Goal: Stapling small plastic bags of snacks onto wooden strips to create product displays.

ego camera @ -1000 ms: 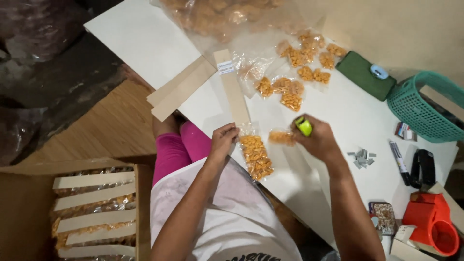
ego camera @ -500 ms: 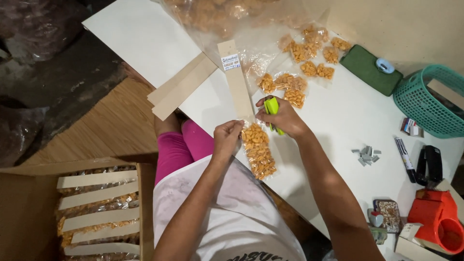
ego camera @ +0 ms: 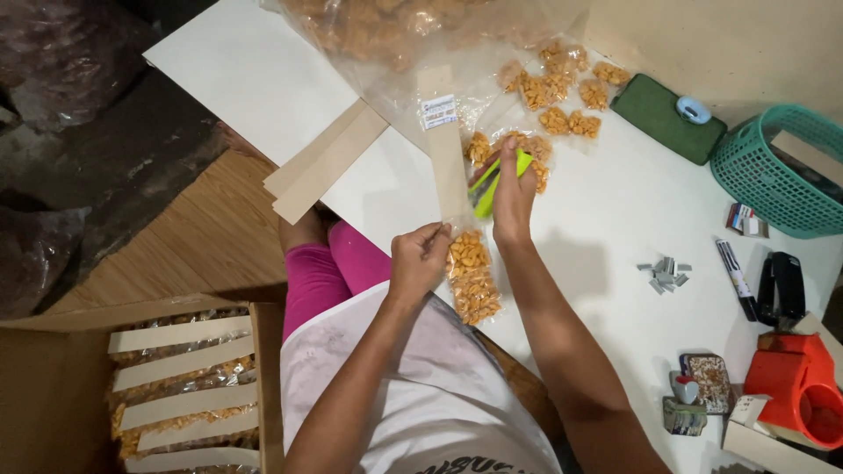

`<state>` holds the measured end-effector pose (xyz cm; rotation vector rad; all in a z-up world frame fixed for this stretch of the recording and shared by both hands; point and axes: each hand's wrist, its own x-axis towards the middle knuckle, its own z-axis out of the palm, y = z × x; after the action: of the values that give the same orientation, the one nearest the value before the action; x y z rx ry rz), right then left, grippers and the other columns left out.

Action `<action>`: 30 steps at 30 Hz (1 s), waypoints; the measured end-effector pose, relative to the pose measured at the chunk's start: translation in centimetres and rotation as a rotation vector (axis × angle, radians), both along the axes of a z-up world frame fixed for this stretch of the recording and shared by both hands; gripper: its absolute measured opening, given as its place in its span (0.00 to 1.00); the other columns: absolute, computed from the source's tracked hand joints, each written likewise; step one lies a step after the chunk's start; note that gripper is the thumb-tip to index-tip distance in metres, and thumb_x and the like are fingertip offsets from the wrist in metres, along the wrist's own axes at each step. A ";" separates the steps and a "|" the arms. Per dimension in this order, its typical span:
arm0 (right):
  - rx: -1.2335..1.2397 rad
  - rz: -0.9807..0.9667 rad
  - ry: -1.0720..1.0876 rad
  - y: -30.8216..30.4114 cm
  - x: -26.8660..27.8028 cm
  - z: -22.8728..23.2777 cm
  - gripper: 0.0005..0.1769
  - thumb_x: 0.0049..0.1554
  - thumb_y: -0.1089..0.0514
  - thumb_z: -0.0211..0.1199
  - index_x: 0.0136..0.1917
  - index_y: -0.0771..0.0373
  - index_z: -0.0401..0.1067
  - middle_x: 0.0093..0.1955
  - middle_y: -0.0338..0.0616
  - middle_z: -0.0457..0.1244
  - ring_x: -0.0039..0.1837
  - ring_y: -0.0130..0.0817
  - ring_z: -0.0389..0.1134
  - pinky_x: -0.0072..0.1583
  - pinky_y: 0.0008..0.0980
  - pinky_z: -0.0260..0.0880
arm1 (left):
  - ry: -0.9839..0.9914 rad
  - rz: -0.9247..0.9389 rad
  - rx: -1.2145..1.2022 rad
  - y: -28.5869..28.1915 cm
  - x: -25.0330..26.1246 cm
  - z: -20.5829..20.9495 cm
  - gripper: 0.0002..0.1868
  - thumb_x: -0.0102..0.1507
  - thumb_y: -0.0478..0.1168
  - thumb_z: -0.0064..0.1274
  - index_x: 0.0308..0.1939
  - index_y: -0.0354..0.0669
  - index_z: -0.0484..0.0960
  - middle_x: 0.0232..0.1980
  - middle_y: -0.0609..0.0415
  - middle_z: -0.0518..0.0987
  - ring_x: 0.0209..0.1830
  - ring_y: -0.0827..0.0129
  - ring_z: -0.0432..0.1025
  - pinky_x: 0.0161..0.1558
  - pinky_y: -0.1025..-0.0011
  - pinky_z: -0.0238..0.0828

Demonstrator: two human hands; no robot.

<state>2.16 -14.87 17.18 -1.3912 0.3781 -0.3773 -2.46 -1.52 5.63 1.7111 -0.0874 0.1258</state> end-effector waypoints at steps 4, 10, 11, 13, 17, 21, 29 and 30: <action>-0.121 0.056 0.125 2.4 -2.2 4.5 0.37 0.63 0.28 0.46 0.55 0.68 0.61 0.50 0.59 0.58 0.53 0.46 0.61 0.54 0.45 0.62 | -0.018 0.007 0.011 -0.4 -0.7 1.1 0.10 0.66 0.35 0.53 0.41 0.37 0.89 0.22 0.48 0.82 0.22 0.80 0.66 0.25 0.75 0.65; -0.213 0.076 0.124 2.6 -1.6 2.8 0.29 0.62 0.28 0.50 0.38 0.53 0.67 0.37 0.32 0.58 0.42 0.26 0.65 0.49 0.28 0.67 | -0.105 0.012 0.046 -0.6 -1.1 2.6 0.09 0.65 0.35 0.54 0.39 0.40 0.90 0.26 0.41 0.82 0.26 0.70 0.76 0.27 0.66 0.70; -0.181 0.058 0.111 2.3 -0.9 1.5 0.29 0.62 0.28 0.52 0.37 0.53 0.67 0.35 0.32 0.59 0.41 0.26 0.64 0.48 0.28 0.68 | -0.112 0.022 0.062 -0.6 -1.0 2.6 0.09 0.65 0.36 0.53 0.39 0.41 0.90 0.24 0.43 0.82 0.25 0.69 0.76 0.27 0.67 0.70; -0.152 0.035 0.102 2.2 -0.3 0.3 0.29 0.62 0.28 0.53 0.35 0.52 0.67 0.34 0.32 0.59 0.39 0.25 0.64 0.48 0.28 0.68 | -0.116 0.027 0.074 -0.7 -1.1 2.7 0.09 0.66 0.36 0.53 0.38 0.42 0.90 0.23 0.45 0.82 0.24 0.69 0.76 0.27 0.69 0.70; -0.065 -0.073 0.125 2.7 -0.1 1.3 0.25 0.58 0.34 0.61 0.35 0.55 0.69 0.31 0.35 0.60 0.35 0.27 0.62 0.41 0.27 0.63 | -0.140 0.026 0.088 -0.7 -1.6 4.1 0.09 0.65 0.37 0.55 0.38 0.40 0.89 0.24 0.40 0.81 0.25 0.55 0.79 0.27 0.62 0.71; -0.125 0.040 0.255 1.9 0.2 2.0 0.30 0.53 0.27 0.62 0.38 0.56 0.73 0.35 0.38 0.66 0.38 0.29 0.68 0.43 0.31 0.69 | 0.030 0.041 0.013 -0.6 -0.4 0.2 0.10 0.62 0.38 0.54 0.41 0.42 0.90 0.22 0.46 0.80 0.26 0.68 0.74 0.31 0.65 0.71; -0.841 -0.049 0.486 -16.7 7.2 -13.8 0.40 0.45 0.35 0.72 0.58 0.68 0.72 0.53 0.62 0.62 0.53 0.57 0.71 0.55 0.50 0.70 | 0.331 0.098 -0.257 0.3 1.4 -2.6 0.11 0.65 0.42 0.55 0.44 0.41 0.89 0.25 0.56 0.76 0.29 0.72 0.68 0.33 0.70 0.69; -0.980 0.022 0.702 -18.4 7.4 -14.9 0.53 0.41 0.24 0.70 0.64 0.67 0.72 0.64 0.62 0.58 0.59 0.60 0.70 0.61 0.52 0.72 | 0.345 0.102 -0.287 0.3 1.8 -2.9 0.13 0.66 0.40 0.55 0.49 0.38 0.87 0.27 0.56 0.76 0.30 0.71 0.70 0.34 0.73 0.70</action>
<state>9.55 -33.28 2.29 -2.4899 0.8095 -0.0104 -0.69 -1.21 2.77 1.4279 0.2634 -0.0800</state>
